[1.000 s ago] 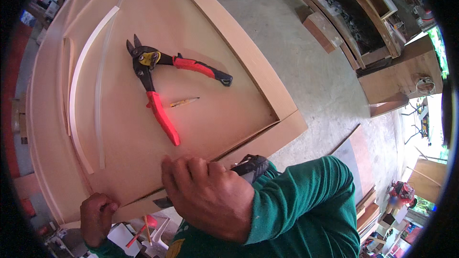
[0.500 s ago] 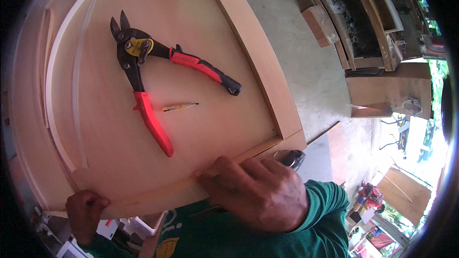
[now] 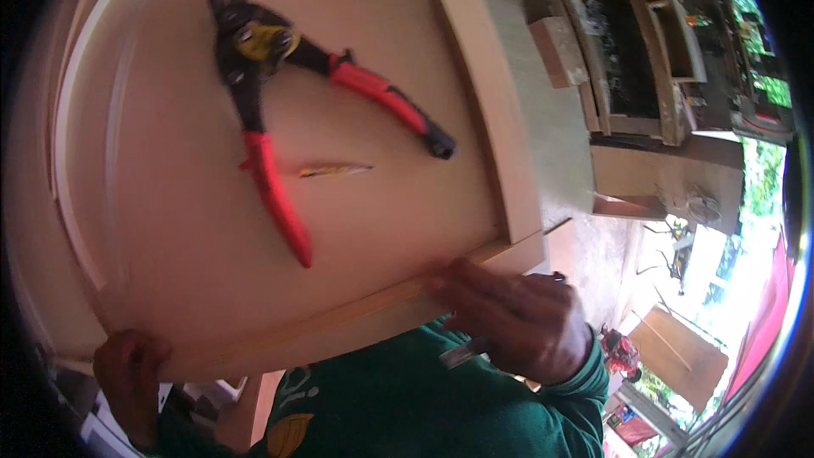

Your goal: The person applies thin wooden edge banding to the edges of a large wooden panel. They measure and cut the strips with a utility knife, then press them onto the panel edges to cover the exposed sides.

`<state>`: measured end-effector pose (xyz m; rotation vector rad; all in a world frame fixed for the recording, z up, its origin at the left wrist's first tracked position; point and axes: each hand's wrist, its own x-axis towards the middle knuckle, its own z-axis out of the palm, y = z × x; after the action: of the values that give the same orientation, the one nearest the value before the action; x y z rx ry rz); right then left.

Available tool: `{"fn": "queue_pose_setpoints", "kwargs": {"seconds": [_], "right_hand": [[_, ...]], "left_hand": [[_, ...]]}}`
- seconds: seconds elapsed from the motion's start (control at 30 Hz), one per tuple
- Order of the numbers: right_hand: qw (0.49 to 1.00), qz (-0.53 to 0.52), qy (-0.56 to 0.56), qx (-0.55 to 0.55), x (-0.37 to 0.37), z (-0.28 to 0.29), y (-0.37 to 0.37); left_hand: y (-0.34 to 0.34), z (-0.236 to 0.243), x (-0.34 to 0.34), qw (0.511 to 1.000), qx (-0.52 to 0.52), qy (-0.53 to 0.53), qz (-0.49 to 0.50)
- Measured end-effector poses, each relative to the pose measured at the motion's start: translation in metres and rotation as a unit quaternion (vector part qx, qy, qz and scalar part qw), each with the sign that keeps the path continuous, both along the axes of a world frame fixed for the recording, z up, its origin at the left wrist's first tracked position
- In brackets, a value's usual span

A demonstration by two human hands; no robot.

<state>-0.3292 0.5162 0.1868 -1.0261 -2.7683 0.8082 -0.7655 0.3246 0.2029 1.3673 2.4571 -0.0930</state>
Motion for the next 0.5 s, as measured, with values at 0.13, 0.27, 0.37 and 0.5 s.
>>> {"fn": "queue_pose_setpoints", "kwargs": {"seconds": [0.13, 0.27, 0.37, 0.5], "right_hand": [[0.999, -0.023, 0.022, 0.026, 0.008, -0.003, -0.004], [0.997, -0.048, 0.059, 0.000, 0.016, -0.005, -0.002], [0.991, -0.101, 0.053, -0.076, 0.021, 0.000, 0.003], [0.994, -0.076, 0.033, -0.077, 0.018, -0.002, -0.007]], "left_hand": [[-0.004, -0.004, 0.005, 0.999, 0.027, 0.021, 0.016], [0.004, 0.001, 0.014, 0.993, -0.037, 0.006, 0.108], [0.004, 0.002, 0.022, 0.990, 0.099, -0.080, 0.056], [-0.023, 0.008, 0.051, 0.990, 0.106, -0.071, 0.068]]}}
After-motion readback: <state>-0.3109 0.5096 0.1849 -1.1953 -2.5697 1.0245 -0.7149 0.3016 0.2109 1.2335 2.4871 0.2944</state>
